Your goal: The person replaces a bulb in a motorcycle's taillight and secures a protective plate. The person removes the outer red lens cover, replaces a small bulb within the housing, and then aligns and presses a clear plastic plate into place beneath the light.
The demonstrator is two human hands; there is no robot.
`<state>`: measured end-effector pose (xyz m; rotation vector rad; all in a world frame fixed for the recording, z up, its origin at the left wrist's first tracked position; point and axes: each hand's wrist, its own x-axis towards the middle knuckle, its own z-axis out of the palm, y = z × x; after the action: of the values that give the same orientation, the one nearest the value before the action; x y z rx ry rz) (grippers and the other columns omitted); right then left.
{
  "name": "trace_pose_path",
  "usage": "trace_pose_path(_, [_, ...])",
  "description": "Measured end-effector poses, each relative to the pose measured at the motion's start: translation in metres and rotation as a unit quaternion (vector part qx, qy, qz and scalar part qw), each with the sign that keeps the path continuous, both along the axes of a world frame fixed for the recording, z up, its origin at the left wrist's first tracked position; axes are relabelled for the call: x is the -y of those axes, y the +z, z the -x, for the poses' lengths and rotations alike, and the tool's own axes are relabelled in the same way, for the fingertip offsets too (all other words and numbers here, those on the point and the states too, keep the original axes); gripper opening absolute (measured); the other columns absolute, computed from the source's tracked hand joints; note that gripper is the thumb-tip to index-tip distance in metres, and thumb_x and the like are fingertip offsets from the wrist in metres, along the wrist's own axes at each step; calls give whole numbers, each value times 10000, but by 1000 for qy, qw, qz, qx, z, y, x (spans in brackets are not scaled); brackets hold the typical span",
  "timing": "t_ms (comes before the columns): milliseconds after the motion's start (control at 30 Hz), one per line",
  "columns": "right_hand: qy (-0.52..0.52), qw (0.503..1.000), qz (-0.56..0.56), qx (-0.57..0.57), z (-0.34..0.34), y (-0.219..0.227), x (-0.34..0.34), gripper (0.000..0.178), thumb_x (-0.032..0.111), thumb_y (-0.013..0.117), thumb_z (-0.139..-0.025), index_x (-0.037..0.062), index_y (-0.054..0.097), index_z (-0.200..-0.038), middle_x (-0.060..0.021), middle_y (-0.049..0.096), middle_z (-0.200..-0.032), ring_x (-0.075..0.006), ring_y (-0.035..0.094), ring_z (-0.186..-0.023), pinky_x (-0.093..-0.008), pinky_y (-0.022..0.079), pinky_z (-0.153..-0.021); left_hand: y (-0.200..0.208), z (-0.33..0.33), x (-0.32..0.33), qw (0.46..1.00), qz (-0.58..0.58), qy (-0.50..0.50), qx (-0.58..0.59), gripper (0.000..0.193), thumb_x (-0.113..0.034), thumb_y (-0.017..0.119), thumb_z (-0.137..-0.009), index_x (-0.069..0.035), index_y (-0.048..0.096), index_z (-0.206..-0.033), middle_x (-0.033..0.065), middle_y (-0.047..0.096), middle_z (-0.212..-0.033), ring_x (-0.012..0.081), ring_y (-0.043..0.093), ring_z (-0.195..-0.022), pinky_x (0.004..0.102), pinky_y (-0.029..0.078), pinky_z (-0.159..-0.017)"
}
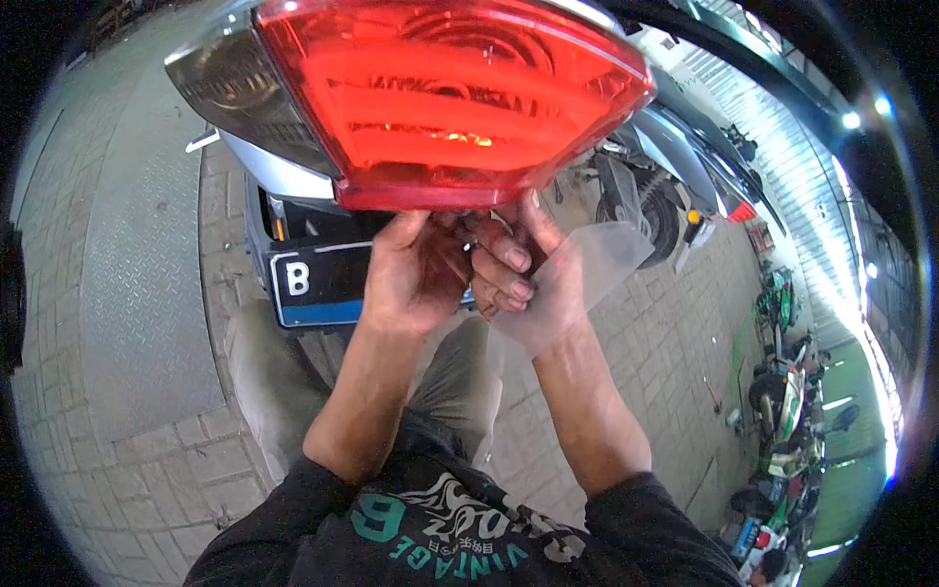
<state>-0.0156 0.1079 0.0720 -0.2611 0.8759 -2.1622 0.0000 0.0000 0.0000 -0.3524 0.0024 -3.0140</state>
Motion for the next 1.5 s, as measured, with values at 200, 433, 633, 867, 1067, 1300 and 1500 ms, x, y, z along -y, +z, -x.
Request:
trace_pose_path(200, [-22, 1000, 4, -2, 1, 3, 7, 379, 410, 428, -927, 60, 534, -1027, 40, 350, -514, -64, 295, -330, -186, 270, -305, 1, 4, 11, 985, 147, 85, -10, 259, -189, 546, -875, -68, 545, -1105, 82, 620, -1010, 223, 607, -905, 351, 496, -732])
trace_pose_path(433, [-5, 1000, -26, -12, 3, -3, 5, 406, 442, 432, -916, 52, 540, -949, 45, 343, -489, -64, 287, -328, -199, 246, -310, 1, 5, 13, 999, 44, -11, -22, 222, -180, 601, -842, -62, 566, -1026, 75, 631, -885, 174, 617, -787, 309, 506, -688])
trace_pose_path(633, [-34, 994, -105, 3, 1, -5, -3, 422, 505, 466, -878, 104, 464, -748, 39, 321, -489, -90, 292, -342, -221, 230, -323, 6, 8, 24, 994, 76, -84, -5, 349, -348, 508, -868, -84, 550, -1091, 42, 629, -1026, 164, 587, -921, 271, 465, -747])
trace_pose_path(867, [-46, 996, -81, 3, 4, -3, 3, 349, 459, 454, -901, 122, 459, -813, 40, 335, -507, -88, 305, -353, -212, 259, -337, 20, 7, 30, 991, 89, -70, 66, 387, -389, 489, -880, -95, 551, -1123, 56, 630, -1071, 180, 596, -956, 322, 464, -835])
trace_pose_path(1067, [-27, 998, -50, -6, 6, -6, 4, 330, 449, 435, -913, 123, 482, -892, 42, 351, -527, -82, 304, -357, -207, 251, -334, 14, 13, 33, 986, 78, -147, -16, 451, -421, 439, -885, -57, 545, -1129, 105, 630, -1053, 232, 602, -917, 360, 467, -821])
trace_pose_path(1300, [-40, 997, -59, -23, 3, -6, 6, 356, 470, 442, -902, 118, 496, -911, 45, 332, -503, -76, 285, -344, -206, 243, -328, 8, 25, 17, 979, 106, -165, -49, 449, -398, 455, -879, -3, 542, -1075, 134, 637, -909, 266, 631, -663, 363, 533, -646])
trace_pose_path(1500, [-49, 998, -48, 7, 3, -9, 3, 390, 464, 439, -905, 86, 532, -933, 41, 336, -501, -77, 279, -337, -213, 234, -321, 5, 29, 12, 981, 68, -172, -50, 489, -445, 435, -880, -15, 532, -1093, 140, 640, -898, 271, 626, -611, 364, 537, -612])
